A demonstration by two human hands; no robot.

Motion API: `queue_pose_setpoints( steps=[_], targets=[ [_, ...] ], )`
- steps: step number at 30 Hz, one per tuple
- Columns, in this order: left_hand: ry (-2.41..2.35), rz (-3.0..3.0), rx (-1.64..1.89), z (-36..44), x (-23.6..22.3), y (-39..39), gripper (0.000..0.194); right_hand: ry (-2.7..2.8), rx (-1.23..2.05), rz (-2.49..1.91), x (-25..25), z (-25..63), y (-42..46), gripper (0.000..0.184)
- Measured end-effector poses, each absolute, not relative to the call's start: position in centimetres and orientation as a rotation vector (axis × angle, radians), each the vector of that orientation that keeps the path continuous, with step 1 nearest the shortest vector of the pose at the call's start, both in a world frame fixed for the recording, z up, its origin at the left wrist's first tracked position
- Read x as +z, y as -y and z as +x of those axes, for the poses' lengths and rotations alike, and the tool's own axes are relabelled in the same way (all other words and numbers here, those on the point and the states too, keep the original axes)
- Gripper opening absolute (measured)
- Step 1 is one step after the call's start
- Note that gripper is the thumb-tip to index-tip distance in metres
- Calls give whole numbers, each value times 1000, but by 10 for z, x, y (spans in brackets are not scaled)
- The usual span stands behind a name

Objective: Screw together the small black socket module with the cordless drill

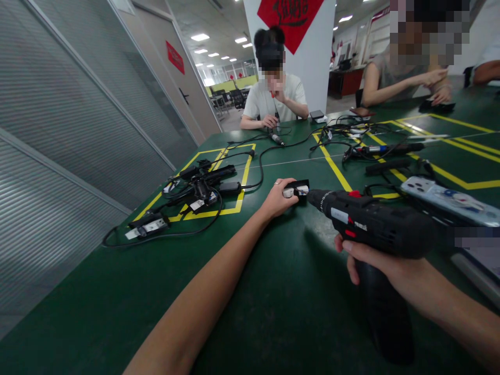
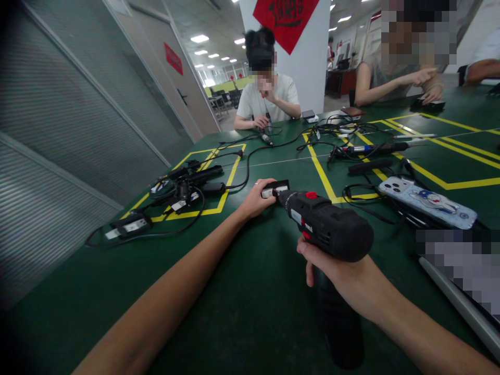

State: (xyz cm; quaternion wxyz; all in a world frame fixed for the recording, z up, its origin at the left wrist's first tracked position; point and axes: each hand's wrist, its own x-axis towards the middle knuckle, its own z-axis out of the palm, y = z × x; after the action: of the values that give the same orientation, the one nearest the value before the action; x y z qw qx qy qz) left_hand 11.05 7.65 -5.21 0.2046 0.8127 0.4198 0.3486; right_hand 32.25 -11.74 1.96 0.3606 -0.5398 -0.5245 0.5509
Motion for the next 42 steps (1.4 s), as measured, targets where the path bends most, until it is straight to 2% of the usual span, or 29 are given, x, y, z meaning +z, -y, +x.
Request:
queue_pose_setpoints(
  steps=[6,16,19,24,42],
  targets=[
    [-1154,2262,977,109,-55,-79,44,1369,1396,-1438,16,324,119,27],
    [-1134,2262,972,107,-56,-81,45,1422,1401,-1500,22,322,120,28],
    [-1133,2250,958,107,-55,-80,45,1448,1402,-1562,25,321,120,33],
    [-1135,2247,941,107,-53,-79,45,1385,1422,-1480,25,322,120,24],
    [-1114,2250,962,107,-54,-80,43,1259,1388,-1317,31,313,117,17]
  ],
)
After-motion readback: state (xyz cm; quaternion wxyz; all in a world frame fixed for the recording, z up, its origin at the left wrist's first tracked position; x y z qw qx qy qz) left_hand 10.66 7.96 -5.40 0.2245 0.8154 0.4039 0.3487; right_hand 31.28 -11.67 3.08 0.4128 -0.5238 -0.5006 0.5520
